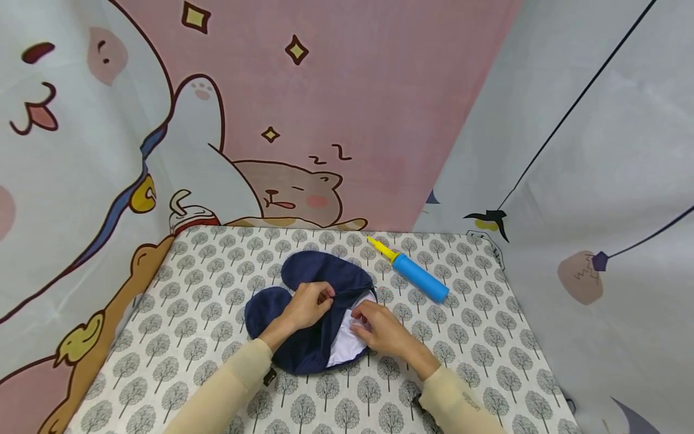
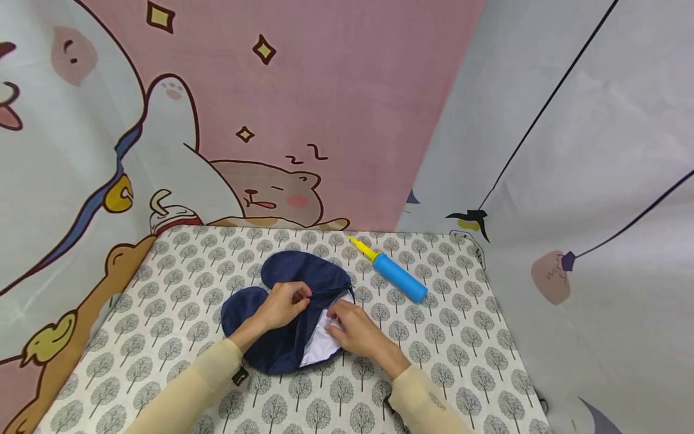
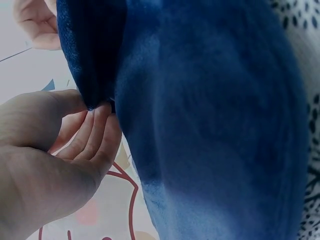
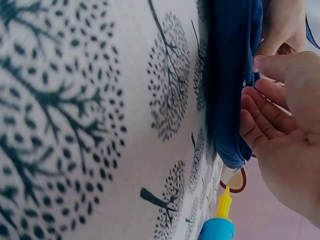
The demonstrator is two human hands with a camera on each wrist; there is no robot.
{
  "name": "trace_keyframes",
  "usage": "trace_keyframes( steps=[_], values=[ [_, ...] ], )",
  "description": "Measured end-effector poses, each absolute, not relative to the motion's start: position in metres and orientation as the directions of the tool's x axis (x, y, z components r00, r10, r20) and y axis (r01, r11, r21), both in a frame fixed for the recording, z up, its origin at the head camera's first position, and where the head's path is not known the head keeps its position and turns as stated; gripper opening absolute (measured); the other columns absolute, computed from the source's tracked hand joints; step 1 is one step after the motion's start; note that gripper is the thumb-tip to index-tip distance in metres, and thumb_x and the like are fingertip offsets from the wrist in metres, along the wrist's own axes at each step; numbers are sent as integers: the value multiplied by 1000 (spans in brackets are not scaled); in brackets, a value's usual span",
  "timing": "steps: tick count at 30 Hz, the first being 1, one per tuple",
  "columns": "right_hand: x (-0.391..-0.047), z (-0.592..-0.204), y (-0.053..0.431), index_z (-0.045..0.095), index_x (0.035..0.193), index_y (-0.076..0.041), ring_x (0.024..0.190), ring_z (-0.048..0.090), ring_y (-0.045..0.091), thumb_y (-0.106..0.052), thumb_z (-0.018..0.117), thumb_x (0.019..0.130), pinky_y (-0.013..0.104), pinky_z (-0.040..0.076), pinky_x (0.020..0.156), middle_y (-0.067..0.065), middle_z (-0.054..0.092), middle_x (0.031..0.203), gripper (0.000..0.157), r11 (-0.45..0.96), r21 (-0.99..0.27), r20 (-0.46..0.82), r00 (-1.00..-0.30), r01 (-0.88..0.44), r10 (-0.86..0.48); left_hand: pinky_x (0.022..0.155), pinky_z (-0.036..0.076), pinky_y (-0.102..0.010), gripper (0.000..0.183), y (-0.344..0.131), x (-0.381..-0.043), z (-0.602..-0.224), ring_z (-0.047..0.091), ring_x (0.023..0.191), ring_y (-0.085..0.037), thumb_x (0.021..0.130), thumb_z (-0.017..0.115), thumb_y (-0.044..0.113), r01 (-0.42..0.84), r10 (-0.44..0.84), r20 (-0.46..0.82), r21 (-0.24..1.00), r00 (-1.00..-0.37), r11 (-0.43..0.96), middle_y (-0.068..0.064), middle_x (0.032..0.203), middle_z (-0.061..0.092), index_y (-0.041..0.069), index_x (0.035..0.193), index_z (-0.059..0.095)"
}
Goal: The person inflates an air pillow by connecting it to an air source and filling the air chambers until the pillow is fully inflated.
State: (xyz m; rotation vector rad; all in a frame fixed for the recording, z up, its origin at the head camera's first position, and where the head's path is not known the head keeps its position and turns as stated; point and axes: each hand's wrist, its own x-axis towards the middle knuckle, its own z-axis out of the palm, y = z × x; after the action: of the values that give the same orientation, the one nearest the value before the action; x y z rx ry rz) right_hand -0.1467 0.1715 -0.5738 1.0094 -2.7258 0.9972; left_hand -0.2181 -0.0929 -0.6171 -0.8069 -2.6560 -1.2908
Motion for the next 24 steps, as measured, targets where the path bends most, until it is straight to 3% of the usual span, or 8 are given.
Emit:
trace_keyframes(
  steps=[8, 15, 20, 24],
  values=[
    [-148, -581, 168, 76, 114, -5, 91, 68, 14, -14, 84, 102, 29, 59, 81, 3, 73, 103, 17, 621, -514, 235, -793, -592, -561, 72, 63, -29, 6, -92, -216, -615, 76, 80, -10, 98, 78, 10, 480, 419, 283, 716, -863, 506, -3, 91, 82, 11, 103, 80],
    [-153, -586, 165, 76, 111, -6, 89, 66, 11, -12, 86, 100, 27, 59, 79, 2, 73, 100, 16, 619, -485, 277, -780, -618, -561, 73, 64, -31, 6, -86, -196, -573, 76, 80, -12, 98, 77, 2, 466, 417, 256, 697, -872, 545, -7, 91, 83, 4, 103, 80],
    [-156, -585, 162, 76, 111, -8, 90, 66, 10, -14, 85, 101, 27, 59, 81, 1, 73, 101, 15, 639, -489, 245, -797, -594, -553, 78, 63, -27, 7, -82, -194, -567, 78, 84, -15, 99, 79, 0, 394, 382, 181, 686, -906, 611, -6, 93, 84, 6, 103, 81],
    [-157, -585, 161, 76, 110, -8, 90, 64, 10, -14, 85, 101, 28, 57, 80, 0, 72, 100, 14, 658, -481, 221, -806, -579, -549, 77, 64, -28, 8, -84, -195, -568, 78, 83, -13, 98, 79, 0, 403, 388, 190, 693, -902, 597, -5, 92, 83, 6, 103, 81]
  ],
)
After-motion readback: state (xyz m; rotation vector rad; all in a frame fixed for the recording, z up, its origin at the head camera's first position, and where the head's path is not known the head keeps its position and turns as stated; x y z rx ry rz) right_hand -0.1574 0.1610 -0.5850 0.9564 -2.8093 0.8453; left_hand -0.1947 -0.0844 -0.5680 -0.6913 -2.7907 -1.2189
